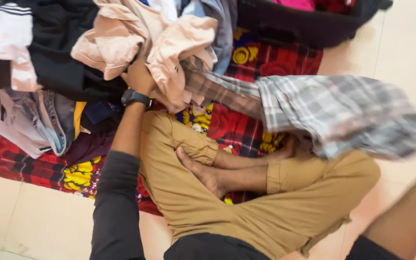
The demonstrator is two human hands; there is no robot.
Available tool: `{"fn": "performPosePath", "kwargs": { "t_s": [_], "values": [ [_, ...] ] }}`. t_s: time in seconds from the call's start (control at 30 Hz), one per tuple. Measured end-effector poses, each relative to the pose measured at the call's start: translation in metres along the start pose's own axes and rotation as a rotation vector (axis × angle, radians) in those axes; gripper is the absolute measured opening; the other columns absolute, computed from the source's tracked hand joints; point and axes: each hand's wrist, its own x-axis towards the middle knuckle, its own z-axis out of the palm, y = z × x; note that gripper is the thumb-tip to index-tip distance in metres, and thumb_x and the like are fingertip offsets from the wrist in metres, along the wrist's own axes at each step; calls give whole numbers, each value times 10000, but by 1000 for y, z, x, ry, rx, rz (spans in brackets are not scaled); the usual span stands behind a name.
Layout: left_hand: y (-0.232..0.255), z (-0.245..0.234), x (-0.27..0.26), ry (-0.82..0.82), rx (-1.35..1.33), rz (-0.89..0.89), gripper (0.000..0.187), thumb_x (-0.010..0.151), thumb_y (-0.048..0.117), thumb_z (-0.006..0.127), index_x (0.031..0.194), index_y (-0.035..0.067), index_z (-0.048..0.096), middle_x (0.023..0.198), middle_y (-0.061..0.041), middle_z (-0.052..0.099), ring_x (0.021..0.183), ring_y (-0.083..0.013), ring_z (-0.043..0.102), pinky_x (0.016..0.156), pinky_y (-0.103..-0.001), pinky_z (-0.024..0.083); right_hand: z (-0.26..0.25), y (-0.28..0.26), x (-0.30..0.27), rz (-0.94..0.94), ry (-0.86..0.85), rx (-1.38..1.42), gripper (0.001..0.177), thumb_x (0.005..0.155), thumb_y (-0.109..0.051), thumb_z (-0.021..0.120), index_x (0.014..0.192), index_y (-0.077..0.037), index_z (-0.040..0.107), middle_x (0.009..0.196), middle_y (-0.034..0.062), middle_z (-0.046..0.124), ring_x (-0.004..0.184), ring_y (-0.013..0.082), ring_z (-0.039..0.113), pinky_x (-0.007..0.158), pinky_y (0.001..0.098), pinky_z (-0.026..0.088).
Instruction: The person sits on the floor and folds a plaid shirt, smoothing it out and arranging the sleeves before folding it into a compact rectangular shape.
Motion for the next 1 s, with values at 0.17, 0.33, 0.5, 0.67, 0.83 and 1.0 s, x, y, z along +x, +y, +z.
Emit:
{"fn": "performPosePath", "kwargs": {
  "t_s": [0.17, 0.33, 0.5, 0.67, 0.83, 1.0],
  "values": [
    [98, -31, -26, 134, 102, 232, 548, 801, 34, 610, 1347, 67, 606, 1339, -188, 634, 1277, -412, 526, 1045, -596, 348, -25, 33, -12, 126, 52, -81, 508, 878, -471, 694, 1129, -31, 661, 1012, 271, 694, 908, 452, 667, 792, 540, 532],
    [169, 11, -22, -42, -207, 468, 258, 922, 52, 640, 1176, 63, 684, 1143, -113, 692, 1130, -314, 622, 1031, -468, 453, 3, 14, -11, 155, -137, -57, 592, 880, -512, 727, 1150, 0, 602, 1005, 292, 699, 929, 467, 675, 817, 549, 542],
    [173, 123, 17, -435, 100, 649, 178, 898, 203, 677, 1040, 112, 735, 1062, -113, 719, 1087, -314, 633, 968, -497, 416, 51, -24, 10, -137, -281, -116, 724, 751, -505, 794, 1282, -75, 556, 1170, 244, 647, 1065, 429, 638, 908, 521, 518],
    [154, 160, 41, -777, 476, 457, 379, 862, 411, 646, 1075, 122, 768, 1173, -74, 711, 1242, -247, 556, 1065, -657, 240, 99, -52, 44, -333, 101, -297, 914, 546, -567, 826, 1329, -154, 601, 1145, 300, 643, 1002, 562, 607, 779, 642, 548],
    [155, 150, 41, -766, 525, 285, 730, 986, 678, 346, 1130, 111, 782, 1304, -158, 666, 1354, -319, 481, 1126, -650, 95, 73, -26, 62, 38, -9, -256, 244, 963, -190, 629, 1202, -156, 662, 1063, 159, 693, 1016, 378, 667, 856, 540, 524],
    [139, 118, 66, -894, 368, 196, 812, 1045, 714, 287, 1106, 73, 782, 1215, -220, 698, 1253, -410, 553, 1154, -641, 129, -25, 24, 42, -14, 991, -102, 436, 827, 22, 576, 1259, 30, 636, 1293, 235, 677, 1207, 425, 631, 1074, 470, 507]
  ]
}}
